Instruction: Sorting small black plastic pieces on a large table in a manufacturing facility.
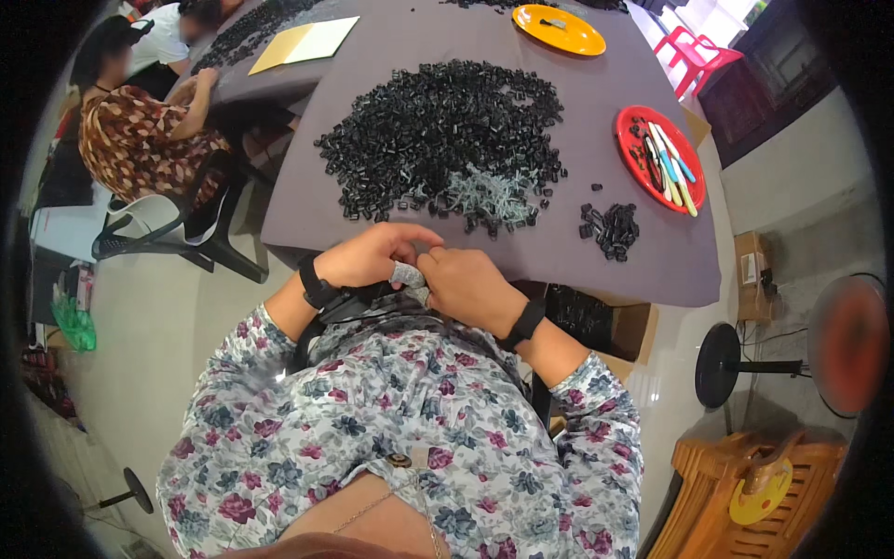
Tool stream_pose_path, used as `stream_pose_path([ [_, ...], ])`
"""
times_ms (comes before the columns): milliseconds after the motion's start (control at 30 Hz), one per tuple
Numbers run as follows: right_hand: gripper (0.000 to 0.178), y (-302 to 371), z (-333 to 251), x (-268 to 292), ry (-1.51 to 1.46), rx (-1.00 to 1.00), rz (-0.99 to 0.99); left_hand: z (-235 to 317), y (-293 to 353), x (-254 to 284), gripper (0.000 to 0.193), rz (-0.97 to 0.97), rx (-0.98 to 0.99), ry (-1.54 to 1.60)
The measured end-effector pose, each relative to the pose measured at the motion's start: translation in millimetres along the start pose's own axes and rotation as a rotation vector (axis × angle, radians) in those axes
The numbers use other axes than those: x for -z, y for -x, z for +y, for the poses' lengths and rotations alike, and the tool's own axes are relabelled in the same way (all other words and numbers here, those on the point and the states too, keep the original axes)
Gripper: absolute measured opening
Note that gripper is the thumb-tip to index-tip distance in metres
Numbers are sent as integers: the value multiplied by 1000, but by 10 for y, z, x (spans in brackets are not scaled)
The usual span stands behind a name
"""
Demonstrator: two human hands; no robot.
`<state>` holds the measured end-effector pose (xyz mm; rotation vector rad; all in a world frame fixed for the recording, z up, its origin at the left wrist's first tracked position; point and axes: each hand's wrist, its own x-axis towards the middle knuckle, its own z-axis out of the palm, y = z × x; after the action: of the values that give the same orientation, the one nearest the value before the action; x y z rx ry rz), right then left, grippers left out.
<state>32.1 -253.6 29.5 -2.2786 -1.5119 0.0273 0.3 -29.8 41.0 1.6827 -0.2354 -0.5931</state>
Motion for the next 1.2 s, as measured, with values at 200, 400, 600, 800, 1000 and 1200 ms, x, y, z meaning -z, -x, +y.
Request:
stream_pose_path([
  [200, 23, 191, -60, -132, -125, -48, 26, -100, 39, -218, 51, -10, 50, 109],
  [400, 22, 266, -33, -104, -118, -86, 55, -133, -27, -289, 42, 32, 11, 165],
  [600, 23, 222, -43, -113, -128, -104, 131, -115, -29, -270, 44, 64, 25, 164],
  [800, 26, 199, -10, -85, -214, -70, 82, -97, 2, -243, 44, 18, 8, 163],
  [1000, 28, 275, -6, -146, -206, -124, 69, -122, -12, -290, 43, 16, 8, 158],
  [1200, 31, 296, 61, 101, -177, -343, 105, -138, -46, -250, 33, 248, -15, 100],
])
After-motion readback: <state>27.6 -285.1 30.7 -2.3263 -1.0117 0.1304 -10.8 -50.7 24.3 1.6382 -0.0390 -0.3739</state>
